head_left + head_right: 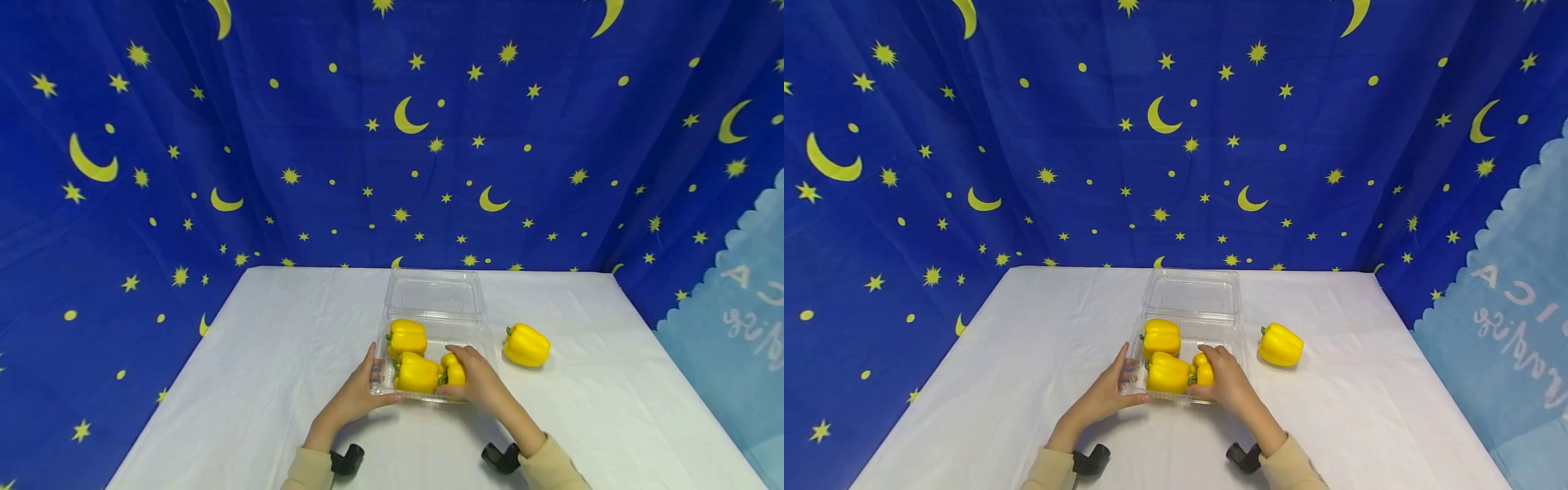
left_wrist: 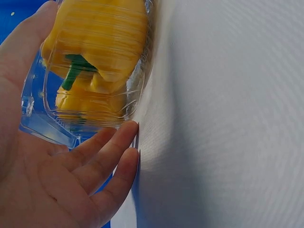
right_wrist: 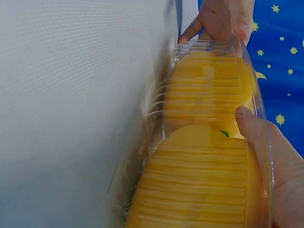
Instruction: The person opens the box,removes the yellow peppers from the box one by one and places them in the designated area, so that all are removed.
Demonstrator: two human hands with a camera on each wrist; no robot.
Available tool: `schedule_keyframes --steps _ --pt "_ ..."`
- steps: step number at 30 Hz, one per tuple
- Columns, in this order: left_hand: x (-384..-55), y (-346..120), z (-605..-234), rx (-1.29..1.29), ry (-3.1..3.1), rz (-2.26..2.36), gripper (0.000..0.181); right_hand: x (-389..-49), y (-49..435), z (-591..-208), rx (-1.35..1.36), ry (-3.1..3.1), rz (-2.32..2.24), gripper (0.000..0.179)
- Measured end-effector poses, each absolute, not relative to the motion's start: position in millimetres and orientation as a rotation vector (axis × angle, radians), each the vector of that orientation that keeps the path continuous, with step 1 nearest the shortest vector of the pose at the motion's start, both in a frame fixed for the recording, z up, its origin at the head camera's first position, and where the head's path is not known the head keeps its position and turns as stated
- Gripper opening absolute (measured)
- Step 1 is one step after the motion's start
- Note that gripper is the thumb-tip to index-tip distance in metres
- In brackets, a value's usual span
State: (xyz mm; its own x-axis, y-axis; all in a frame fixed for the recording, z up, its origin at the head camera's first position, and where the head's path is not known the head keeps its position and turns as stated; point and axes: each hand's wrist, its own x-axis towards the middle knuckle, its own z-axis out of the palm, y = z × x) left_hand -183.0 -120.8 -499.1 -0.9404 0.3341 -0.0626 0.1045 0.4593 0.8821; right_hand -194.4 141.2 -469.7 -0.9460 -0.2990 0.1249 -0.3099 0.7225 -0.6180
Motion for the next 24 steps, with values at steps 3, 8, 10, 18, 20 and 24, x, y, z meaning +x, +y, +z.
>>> schedule_keyframes --steps 3,8,10,18,20,24 --pt "-182.4 -120.9 -498.2 0.369 2.478 1.485 0.12 -196.1 140.9 -470.5 0.532 -2.897 1.047 0.078" --pt "-180.9 -121.6 -497.2 0.37 2.476 1.485 0.119 -198.1 141.3 -472.8 0.549 -2.887 1.075 0.077" --pt "-180.6 -122.0 -496.7 0.371 2.475 1.484 0.118 -198.7 141.3 -474.0 0.535 -2.885 1.107 0.077" --pt "-182.0 -121.5 -498.2 0.383 2.473 1.492 0.119 -199.3 140.1 -476.8 0.483 -2.836 1.176 0.076" --pt "-182.6 -121.0 -499.0 0.39 2.474 1.493 0.119 -198.9 140.1 -477.2 0.477 -2.821 1.17 0.076" --pt "-183.2 -120.9 -500.3 0.4 2.479 1.488 0.12 -197.1 139.9 -477.1 0.466 -2.786 1.174 0.076"
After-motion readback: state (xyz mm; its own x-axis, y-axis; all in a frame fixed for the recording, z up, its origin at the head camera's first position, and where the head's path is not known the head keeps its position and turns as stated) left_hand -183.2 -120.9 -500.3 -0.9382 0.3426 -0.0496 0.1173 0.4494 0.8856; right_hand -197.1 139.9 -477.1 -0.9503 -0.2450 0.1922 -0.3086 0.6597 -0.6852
